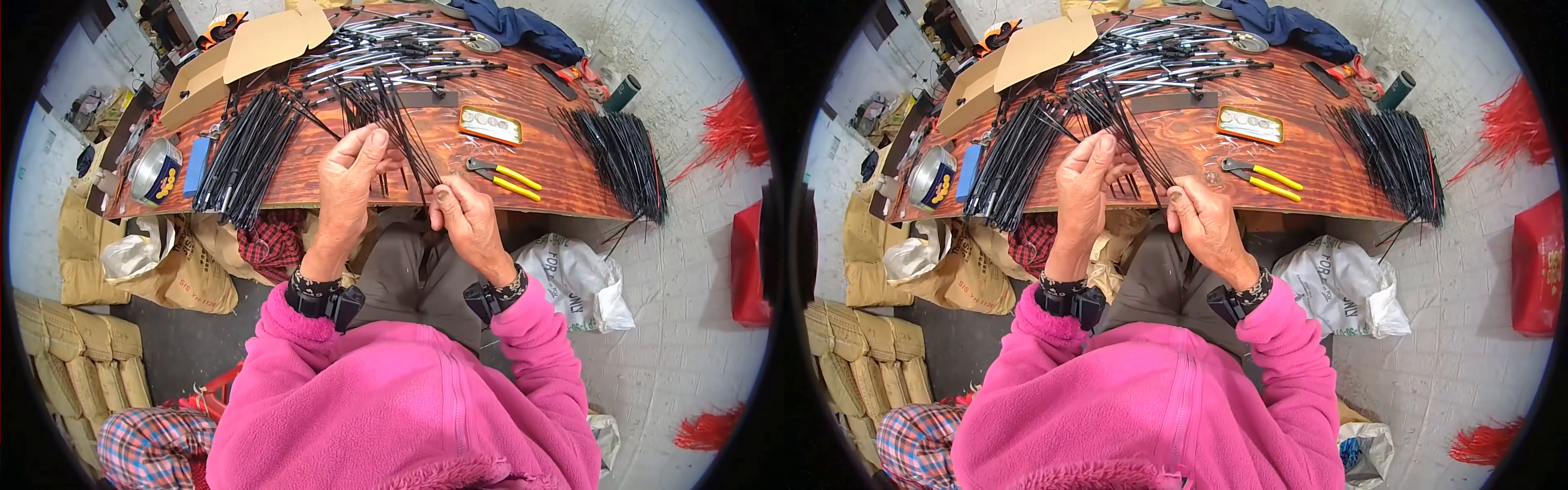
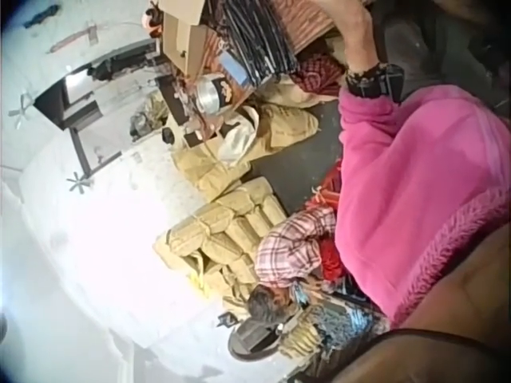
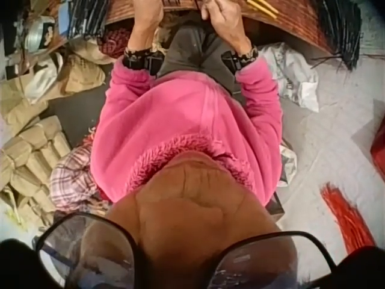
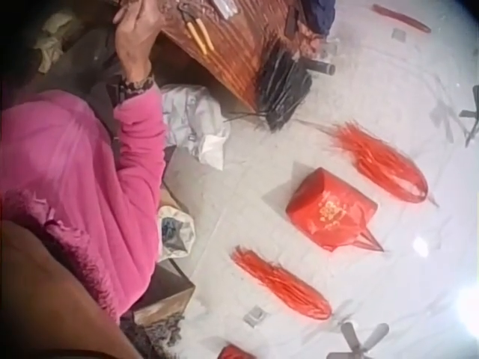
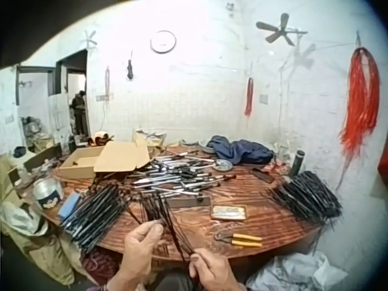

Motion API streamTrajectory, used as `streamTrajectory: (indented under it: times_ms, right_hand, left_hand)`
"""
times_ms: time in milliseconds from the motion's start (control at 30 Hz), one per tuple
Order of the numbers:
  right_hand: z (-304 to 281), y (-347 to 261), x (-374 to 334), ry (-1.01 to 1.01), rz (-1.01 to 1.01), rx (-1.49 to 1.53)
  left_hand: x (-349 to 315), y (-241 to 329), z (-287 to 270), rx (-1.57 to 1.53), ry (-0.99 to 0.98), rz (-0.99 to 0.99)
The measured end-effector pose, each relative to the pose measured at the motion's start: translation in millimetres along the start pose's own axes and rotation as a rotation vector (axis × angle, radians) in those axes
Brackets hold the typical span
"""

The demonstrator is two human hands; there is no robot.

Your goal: Organizing, bundling, and trimming thin black wires at a production workbench.

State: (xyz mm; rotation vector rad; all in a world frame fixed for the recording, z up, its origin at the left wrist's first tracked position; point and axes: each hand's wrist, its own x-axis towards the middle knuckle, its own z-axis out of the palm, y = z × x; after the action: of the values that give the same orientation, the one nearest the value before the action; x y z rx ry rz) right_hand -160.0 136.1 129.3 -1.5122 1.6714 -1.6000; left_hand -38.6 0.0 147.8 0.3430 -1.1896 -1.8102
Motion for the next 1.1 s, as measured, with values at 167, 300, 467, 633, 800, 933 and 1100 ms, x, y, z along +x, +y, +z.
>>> streamTrajectory:
  times_ms: [167, 300, 467, 633, 800, 933, 1100]
  right_hand:
    - [1.2, -9.3, 2.4, -0.017, -0.013, -0.029]
    - [2.4, -5.8, 3.6, 0.003, -0.039, -0.004]
    - [3.0, -9.9, 4.5, 0.049, 0.013, 0.014]
    - [12.0, -1.1, 6.3, 0.129, -0.022, 0.043]
    - [7.7, -7.9, 10.5, 0.166, 0.081, 0.091]
    - [-6.1, 6.2, 13.9, 0.244, 0.158, 0.238]
    - [-32.6, 10.2, 14.5, 0.377, 0.135, 0.324]
  left_hand:
    - [7.3, 6.9, 0.3, 0.049, -0.006, -0.010]
    - [10.0, 11.2, -2.3, 0.022, -0.039, 0.002]
    - [10.1, 13.5, -0.3, 0.045, -0.014, 0.033]
    - [11.1, 12.5, 1.8, 0.098, 0.008, 0.048]
    - [10.9, 15.0, 3.3, 0.118, 0.007, 0.099]
    - [11.8, 19.6, 1.0, 0.122, 0.007, 0.142]
    - [21.2, 38.6, -28.1, 0.122, 0.065, 0.295]
